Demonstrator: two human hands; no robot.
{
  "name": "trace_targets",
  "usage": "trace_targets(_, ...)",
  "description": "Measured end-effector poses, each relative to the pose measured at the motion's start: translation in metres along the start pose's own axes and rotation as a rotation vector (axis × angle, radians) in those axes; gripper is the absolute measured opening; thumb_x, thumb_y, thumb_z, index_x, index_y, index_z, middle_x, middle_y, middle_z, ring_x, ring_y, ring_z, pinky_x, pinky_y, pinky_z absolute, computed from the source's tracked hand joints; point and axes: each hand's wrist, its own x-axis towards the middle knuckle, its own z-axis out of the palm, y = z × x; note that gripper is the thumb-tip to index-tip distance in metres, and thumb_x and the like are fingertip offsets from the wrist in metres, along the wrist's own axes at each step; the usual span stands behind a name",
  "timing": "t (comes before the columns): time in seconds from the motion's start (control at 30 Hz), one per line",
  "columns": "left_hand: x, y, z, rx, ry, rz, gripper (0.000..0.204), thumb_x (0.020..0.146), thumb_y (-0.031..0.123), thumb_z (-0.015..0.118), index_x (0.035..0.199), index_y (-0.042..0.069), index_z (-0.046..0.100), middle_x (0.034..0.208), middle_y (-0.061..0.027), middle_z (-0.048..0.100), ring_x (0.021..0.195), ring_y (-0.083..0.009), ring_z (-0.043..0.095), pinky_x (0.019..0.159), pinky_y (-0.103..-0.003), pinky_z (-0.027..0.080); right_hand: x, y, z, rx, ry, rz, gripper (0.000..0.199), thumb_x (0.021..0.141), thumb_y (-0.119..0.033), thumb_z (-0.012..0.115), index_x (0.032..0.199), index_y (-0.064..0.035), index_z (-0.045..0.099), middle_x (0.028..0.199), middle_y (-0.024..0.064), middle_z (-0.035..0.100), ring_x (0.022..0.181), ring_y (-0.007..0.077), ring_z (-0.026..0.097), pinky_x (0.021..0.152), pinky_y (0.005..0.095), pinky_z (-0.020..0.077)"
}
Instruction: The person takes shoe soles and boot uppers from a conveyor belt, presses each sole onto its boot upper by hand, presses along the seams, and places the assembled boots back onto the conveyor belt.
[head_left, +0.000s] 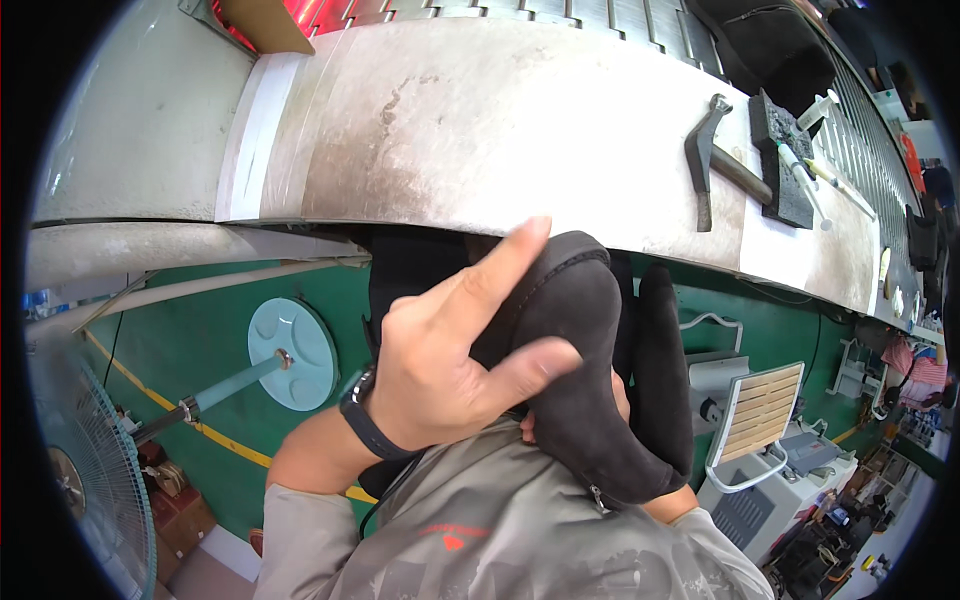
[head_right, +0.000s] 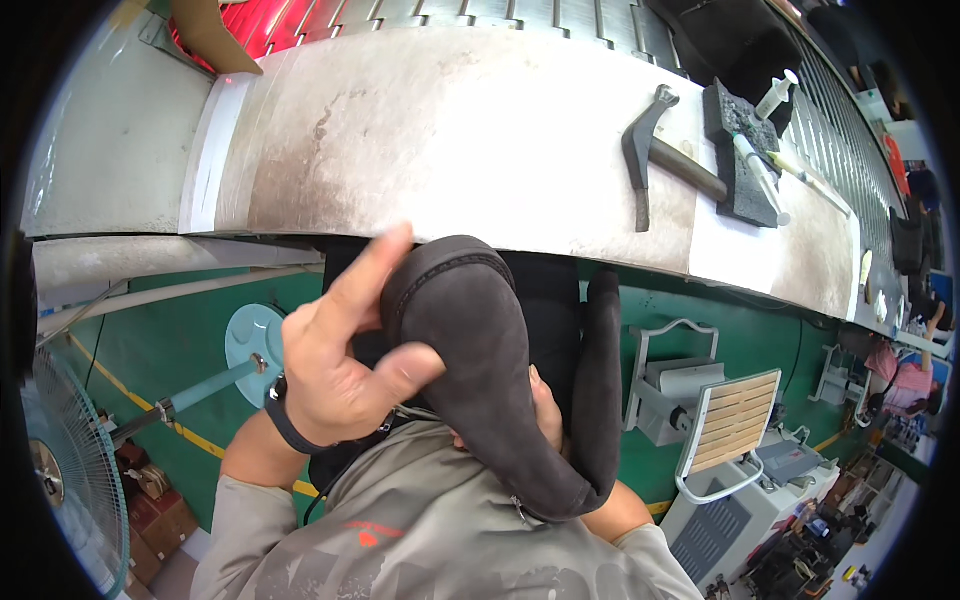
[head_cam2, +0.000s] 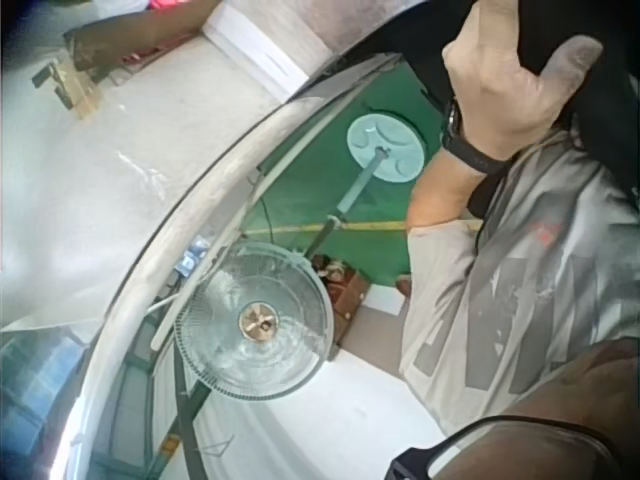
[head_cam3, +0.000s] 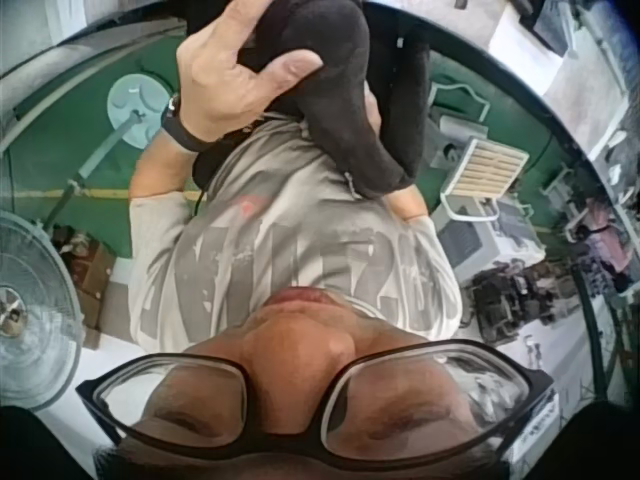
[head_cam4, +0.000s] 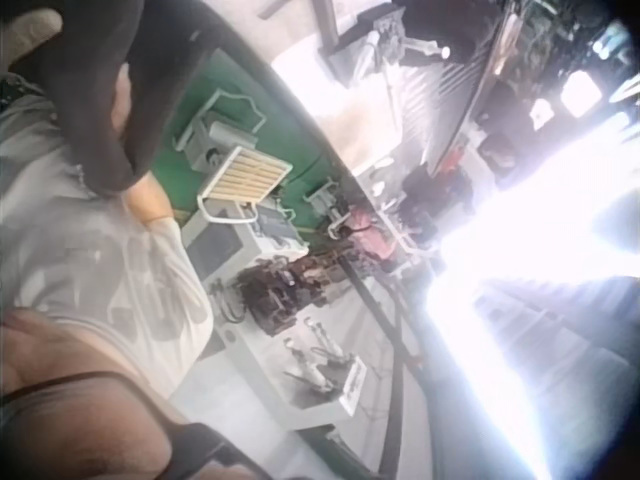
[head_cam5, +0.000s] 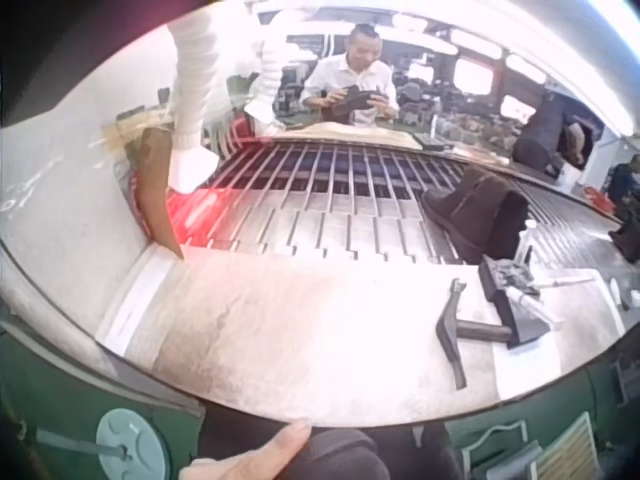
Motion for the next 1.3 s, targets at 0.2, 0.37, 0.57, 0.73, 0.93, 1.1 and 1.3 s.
trace_targets(0.2, 0.03, 0.012, -0.016, 0.379, -0.17, 0.16, 0.082, 0.073, 0.035, 0.099, 0.142, 0.004, 0.068, 0.108, -0.0158, 0.079, 0.087, -0.03, 0.079, 0.076, -0.035, 0.064, -0.007, -0.005, 0.003, -0.096, 0.074, 0.019, 0.079, 0.112, -0.064, 0.038, 0.152, 0.0036, 0.043, 0.116, 0.0331, 0.07, 0.086, 0.0458, 0.076, 0.08, 0.0572, 0.0657)
trace_targets(0.37, 0.047, 0.019, -0.017, 0.157, -0.263, 0.044, 0.082, 0.075, 0.023, 0.1, 0.147, 0.002, 0.065, 0.119, -0.0169, 0.078, 0.1, -0.0238, 0.079, 0.08, -0.035, 0.065, -0.013, -0.032, 0.031, 0.044, 0.097, 0.071, 0.068, 0.113, -0.055, 0.044, 0.145, 0.0052, 0.05, 0.116, 0.0326, 0.069, 0.098, 0.0463, 0.074, 0.087, 0.0577, 0.0637)
trace_targets(0.57, 0.03, -0.005, 0.004, -0.223, -0.11, -0.04, 0.085, 0.08, 0.007, 0.095, 0.156, 0.001, 0.057, 0.131, -0.0203, 0.075, 0.114, -0.0222, 0.075, 0.087, -0.035, 0.066, -0.025, -0.037, 0.052, 0.071, 0.012, 0.123, 0.049, 0.116, -0.04, 0.044, 0.116, 0.0047, 0.063, 0.102, 0.0226, 0.071, 0.093, 0.0364, 0.072, 0.086, 0.0458, 0.0603)
trace_targets(0.73, 0.041, 0.004, -0.001, -0.16, -0.115, -0.141, 0.076, 0.084, 0.001, 0.09, 0.154, 0.001, 0.06, 0.126, -0.0198, 0.076, 0.106, -0.0188, 0.075, 0.082, -0.032, 0.065, -0.018, -0.028, 0.036, 0.217, -0.071, 0.223, 0.05, 0.116, -0.041, 0.043, 0.115, 0.0046, 0.064, 0.107, 0.0224, 0.071, 0.101, 0.0374, 0.07, 0.094, 0.0465, 0.0572)
trace_targets(0.93, 0.047, -0.023, -0.007, -0.579, -0.169, -0.32, 0.059, 0.089, 0.0, 0.082, 0.146, 0.0, 0.067, 0.108, -0.0135, 0.079, 0.088, -0.0082, 0.068, 0.08, -0.025, 0.057, -0.019, -0.031, 0.039, 0.123, -0.025, 0.24, 0.048, 0.116, -0.039, 0.043, 0.116, 0.0057, 0.063, 0.106, 0.0245, 0.07, 0.104, 0.0402, 0.07, 0.097, 0.0485, 0.0564)
trace_targets(1.1, 0.041, -0.016, -0.002, -0.44, -0.127, -0.3, 0.061, 0.09, 0.003, 0.085, 0.147, -0.003, 0.065, 0.112, -0.0175, 0.08, 0.085, -0.0117, 0.072, 0.07, -0.027, 0.06, -0.016, -0.031, 0.044, 0.091, 0.024, 0.2, 0.039, 0.116, -0.031, 0.048, 0.113, 0.0054, 0.063, 0.104, 0.0248, 0.071, 0.103, 0.0394, 0.071, 0.095, 0.0468, 0.0578)
trace_targets(1.3, 0.034, -0.004, -0.005, -0.326, -0.14, -0.358, 0.083, 0.085, 0.009, 0.094, 0.156, -0.002, 0.055, 0.121, -0.0158, 0.077, 0.098, -0.0124, 0.071, 0.079, -0.024, 0.061, -0.012, -0.026, 0.043, -0.046, 0.089, 0.221, 0.034, 0.116, -0.027, 0.052, 0.114, 0.0051, 0.062, 0.104, 0.0226, 0.072, 0.102, 0.0371, 0.072, 0.096, 0.0432, 0.0588)
